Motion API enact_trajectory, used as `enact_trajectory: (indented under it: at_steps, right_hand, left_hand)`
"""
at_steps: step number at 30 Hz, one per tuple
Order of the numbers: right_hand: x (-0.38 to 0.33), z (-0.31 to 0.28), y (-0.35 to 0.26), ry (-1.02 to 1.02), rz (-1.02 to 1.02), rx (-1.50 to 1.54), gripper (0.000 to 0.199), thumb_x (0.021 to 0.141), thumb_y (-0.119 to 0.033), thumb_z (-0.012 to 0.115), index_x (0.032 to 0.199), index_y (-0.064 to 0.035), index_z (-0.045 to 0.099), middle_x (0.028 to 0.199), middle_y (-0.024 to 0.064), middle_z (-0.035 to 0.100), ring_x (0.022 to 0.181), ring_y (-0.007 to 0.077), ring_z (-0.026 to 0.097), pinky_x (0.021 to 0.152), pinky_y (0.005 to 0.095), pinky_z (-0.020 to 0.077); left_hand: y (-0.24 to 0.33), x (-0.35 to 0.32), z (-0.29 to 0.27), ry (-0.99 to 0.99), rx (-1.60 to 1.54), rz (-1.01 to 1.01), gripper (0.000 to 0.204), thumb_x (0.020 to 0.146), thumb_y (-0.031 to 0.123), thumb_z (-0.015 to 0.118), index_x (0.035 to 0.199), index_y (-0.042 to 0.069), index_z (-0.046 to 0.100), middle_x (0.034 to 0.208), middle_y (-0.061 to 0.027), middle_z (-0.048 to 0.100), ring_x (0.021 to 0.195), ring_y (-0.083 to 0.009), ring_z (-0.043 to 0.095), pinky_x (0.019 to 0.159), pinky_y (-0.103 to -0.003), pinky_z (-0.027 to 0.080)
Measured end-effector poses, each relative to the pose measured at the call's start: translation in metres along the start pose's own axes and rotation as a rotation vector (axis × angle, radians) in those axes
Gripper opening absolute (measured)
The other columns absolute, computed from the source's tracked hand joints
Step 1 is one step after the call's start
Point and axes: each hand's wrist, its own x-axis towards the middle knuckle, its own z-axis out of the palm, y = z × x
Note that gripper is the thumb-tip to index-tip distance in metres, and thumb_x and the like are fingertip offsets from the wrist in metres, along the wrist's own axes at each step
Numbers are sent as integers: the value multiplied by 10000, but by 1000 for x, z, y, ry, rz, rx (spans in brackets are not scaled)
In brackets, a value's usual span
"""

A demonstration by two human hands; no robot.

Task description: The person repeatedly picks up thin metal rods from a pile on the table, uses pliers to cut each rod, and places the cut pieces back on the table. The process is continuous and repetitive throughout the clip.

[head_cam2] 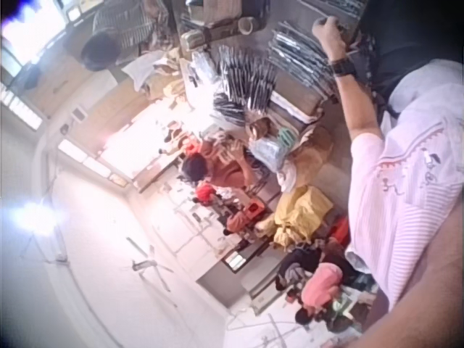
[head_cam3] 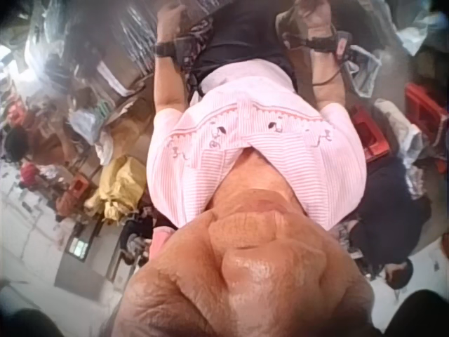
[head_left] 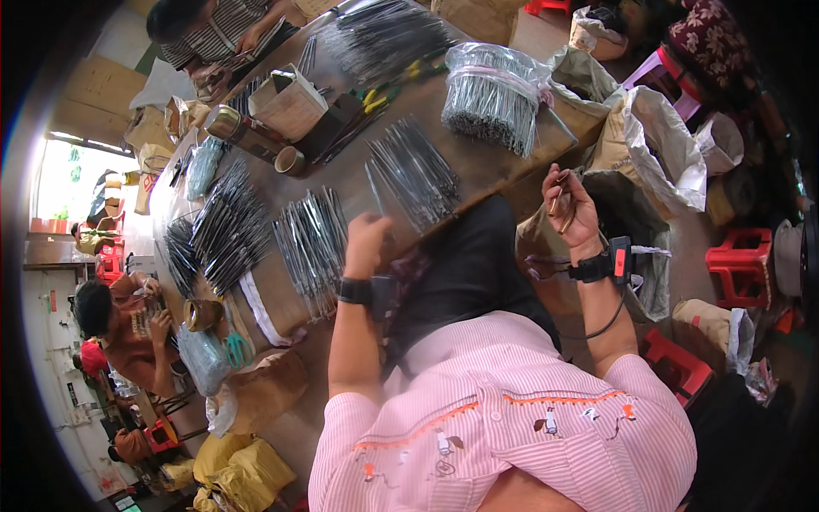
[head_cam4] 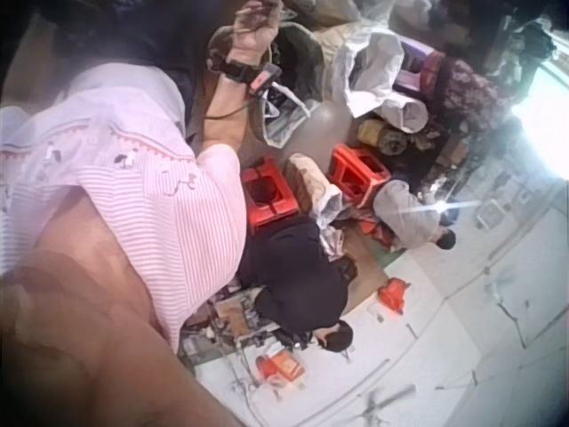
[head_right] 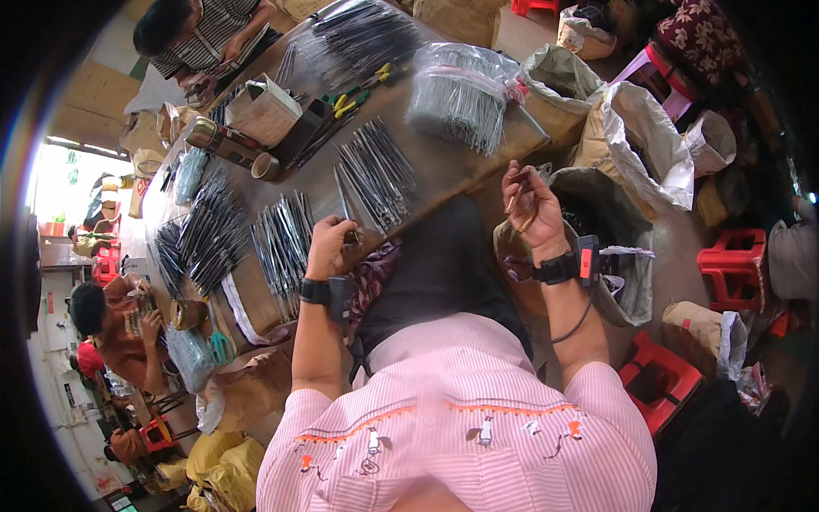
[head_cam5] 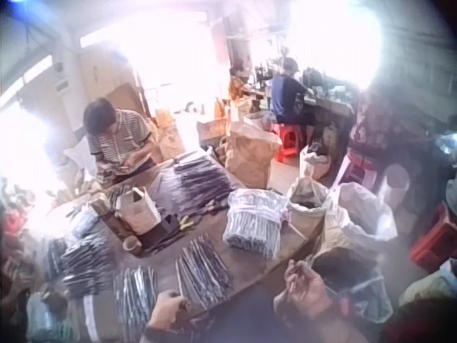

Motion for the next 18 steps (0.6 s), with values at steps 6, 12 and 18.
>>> enact_trajectory:
  at_steps: [6, 12, 18]
  right_hand:
    - [3, 26, 59, 99, -161, -658, 143, 927, -124, 594, 995, -3, 623, 948, 124, 663, 805, 227, 636, 709, 320, 541]
    - [-2, 65, 109, 82, -308, -1159, 159, 866, -65, 671, 989, -8, 589, 831, 113, 664, 724, 196, 646, 593, 300, 535]
    - [-2, 73, 140, 67, -379, -1348, 133, 866, -68, 676, 956, -14, 594, 840, 99, 661, 717, 163, 640, 561, 269, 523]
  left_hand:
    - [24, -54, -1, -133, -372, -28, 122, 887, 90, 635, 981, 49, 569, 857, -52, 629, 722, -183, 662, 567, -219, 533]
    - [31, -105, 29, -312, -523, -20, 257, 863, 13, 601, 1112, -25, 550, 979, -110, 614, 909, -262, 673, 774, -280, 567]
    - [36, -125, 55, -471, -529, 14, 194, 810, -43, 652, 970, 12, 558, 896, -76, 625, 822, -239, 688, 710, -322, 592]
